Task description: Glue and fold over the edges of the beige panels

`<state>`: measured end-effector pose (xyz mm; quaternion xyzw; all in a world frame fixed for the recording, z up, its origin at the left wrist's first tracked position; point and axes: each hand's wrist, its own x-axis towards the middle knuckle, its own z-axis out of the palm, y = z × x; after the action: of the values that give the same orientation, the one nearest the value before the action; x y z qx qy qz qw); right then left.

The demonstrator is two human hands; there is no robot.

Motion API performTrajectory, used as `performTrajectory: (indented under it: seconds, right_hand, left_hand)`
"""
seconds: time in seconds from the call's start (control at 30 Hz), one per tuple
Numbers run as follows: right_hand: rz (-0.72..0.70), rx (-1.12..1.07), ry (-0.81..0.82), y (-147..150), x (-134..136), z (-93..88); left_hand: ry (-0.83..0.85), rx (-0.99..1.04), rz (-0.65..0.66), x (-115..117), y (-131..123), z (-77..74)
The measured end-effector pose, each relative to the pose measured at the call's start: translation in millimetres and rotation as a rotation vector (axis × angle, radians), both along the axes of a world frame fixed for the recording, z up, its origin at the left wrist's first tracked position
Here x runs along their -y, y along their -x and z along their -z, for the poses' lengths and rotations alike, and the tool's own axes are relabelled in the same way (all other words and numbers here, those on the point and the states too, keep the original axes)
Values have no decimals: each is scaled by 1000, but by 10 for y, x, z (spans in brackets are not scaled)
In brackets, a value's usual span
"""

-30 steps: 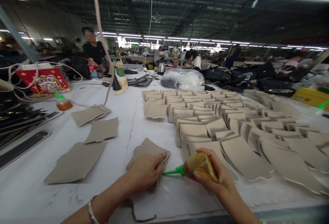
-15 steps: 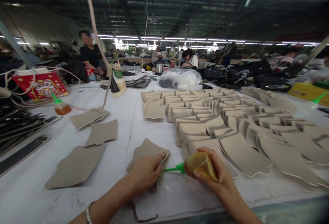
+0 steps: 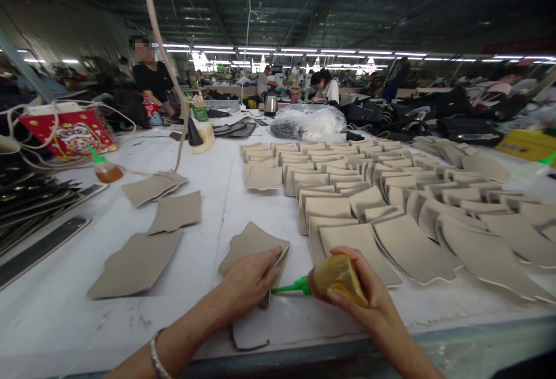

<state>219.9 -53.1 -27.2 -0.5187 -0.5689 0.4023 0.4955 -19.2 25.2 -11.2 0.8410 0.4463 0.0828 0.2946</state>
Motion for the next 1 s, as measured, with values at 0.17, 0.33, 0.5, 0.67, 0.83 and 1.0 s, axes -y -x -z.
performTrajectory:
  seconds: [0.17,0.33,0.5,0.67,0.83,1.0]
  right_hand:
    - [-35,-12,8,-28,11,10]
    - [47,76,-70,-46,-26,-66]
    - [-5,57,-68,-25,10,-35]
    - [-19,81,-64,-55,-6,-21]
    - [76,154,-173,-71,-86,-94]
    - [36,120,-147,-47,-66,-117]
  left_hand:
    - [4,11,3,0,7,8]
    - [8,-11,-13,5,-4,12]
    - [18,-1,-13,6,-5,18]
    - [0,6,-11,6,-5,28]
    - [-11,1,-7,6,-7,37]
    - [13,-7,-9,-3,-9,7]
